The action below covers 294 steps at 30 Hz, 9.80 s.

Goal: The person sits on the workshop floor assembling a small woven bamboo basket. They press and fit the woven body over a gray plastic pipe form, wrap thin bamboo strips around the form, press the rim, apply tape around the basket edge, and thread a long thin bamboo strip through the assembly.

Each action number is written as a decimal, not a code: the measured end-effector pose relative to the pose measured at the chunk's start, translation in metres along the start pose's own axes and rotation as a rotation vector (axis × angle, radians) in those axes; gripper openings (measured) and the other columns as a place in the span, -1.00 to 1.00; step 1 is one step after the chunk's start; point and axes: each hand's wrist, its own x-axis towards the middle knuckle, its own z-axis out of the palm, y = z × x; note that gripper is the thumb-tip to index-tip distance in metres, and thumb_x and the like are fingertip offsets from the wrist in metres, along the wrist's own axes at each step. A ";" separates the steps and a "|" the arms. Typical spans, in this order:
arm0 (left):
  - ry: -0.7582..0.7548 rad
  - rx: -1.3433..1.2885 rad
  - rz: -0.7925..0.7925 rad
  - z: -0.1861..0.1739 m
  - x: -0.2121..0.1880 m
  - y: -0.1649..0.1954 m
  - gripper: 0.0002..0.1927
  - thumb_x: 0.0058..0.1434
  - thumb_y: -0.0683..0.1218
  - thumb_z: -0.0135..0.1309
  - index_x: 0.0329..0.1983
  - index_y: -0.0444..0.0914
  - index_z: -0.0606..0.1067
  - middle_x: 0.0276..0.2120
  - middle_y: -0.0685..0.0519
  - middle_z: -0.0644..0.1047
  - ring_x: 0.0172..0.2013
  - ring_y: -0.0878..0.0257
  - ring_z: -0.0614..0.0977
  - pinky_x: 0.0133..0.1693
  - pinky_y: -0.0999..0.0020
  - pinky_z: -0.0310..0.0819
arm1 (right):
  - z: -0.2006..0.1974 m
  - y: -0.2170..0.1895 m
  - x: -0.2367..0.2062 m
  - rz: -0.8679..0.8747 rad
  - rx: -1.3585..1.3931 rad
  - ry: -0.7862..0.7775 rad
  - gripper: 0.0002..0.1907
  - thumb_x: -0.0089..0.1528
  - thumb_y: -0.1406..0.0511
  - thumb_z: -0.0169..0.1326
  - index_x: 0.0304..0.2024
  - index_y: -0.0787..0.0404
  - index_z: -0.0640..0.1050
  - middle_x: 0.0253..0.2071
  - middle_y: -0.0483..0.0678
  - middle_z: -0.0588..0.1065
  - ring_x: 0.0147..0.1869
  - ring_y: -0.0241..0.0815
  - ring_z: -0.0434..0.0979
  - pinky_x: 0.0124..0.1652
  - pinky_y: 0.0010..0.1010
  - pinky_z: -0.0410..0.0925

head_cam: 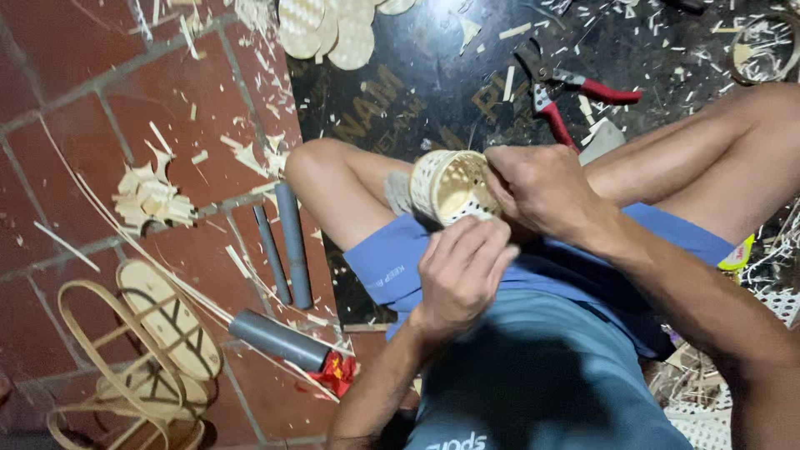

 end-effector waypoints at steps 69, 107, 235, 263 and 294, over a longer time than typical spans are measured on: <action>-0.060 -0.102 -0.401 -0.005 -0.051 -0.014 -0.75 0.17 -0.29 0.12 -0.07 -0.31 0.46 -0.22 -0.13 0.44 -0.16 -0.13 0.53 -0.11 0.04 0.49 | 0.024 0.013 -0.074 0.407 0.962 -0.242 -0.73 0.15 0.47 0.29 -0.17 0.31 0.48 -0.16 -0.09 0.46 -0.08 -0.30 0.47 -0.10 -0.43 0.39; -0.355 -0.051 -0.139 -0.021 -0.020 -0.092 0.23 -0.29 0.15 0.52 0.41 -0.35 0.19 0.20 -0.13 0.43 0.23 -0.03 0.47 0.17 -0.01 0.25 | 0.072 0.007 -0.007 0.690 1.740 -0.632 -0.70 0.21 0.45 0.25 -0.01 0.39 0.54 -0.16 0.00 0.59 -0.15 -0.28 0.58 -0.14 -0.46 0.42; -0.394 0.074 -0.196 -0.024 -0.044 -0.052 -0.07 0.01 0.15 0.39 0.41 -0.24 0.30 0.34 -0.22 0.27 0.36 -0.19 0.25 0.26 -0.26 0.07 | 0.033 -0.037 -0.075 0.707 0.914 -0.069 -0.92 0.28 0.39 0.19 -0.21 0.30 0.64 -0.29 -0.05 0.58 -0.23 -0.39 0.51 -0.20 -0.54 0.39; 0.006 0.498 -0.297 0.012 -0.080 -0.063 -0.83 0.23 -0.17 0.15 -0.15 -0.30 0.62 -0.02 -0.04 0.62 0.11 0.05 0.63 0.11 -0.02 0.48 | 0.095 -0.032 -0.014 -0.219 0.367 -0.096 -0.63 -0.10 0.56 0.24 -0.42 0.25 0.31 -0.44 0.05 0.32 -0.37 0.07 0.41 -0.38 -0.14 0.27; -0.084 0.164 -0.205 0.001 -0.047 -0.063 -0.66 0.24 -0.35 0.06 0.11 -0.42 0.50 0.19 -0.21 0.50 0.29 -0.13 0.52 0.38 -0.15 0.33 | 0.093 -0.018 -0.027 -0.209 0.402 0.127 -0.65 -0.04 0.56 0.25 -0.41 0.24 0.34 -0.46 0.02 0.34 -0.40 0.01 0.40 -0.38 -0.21 0.27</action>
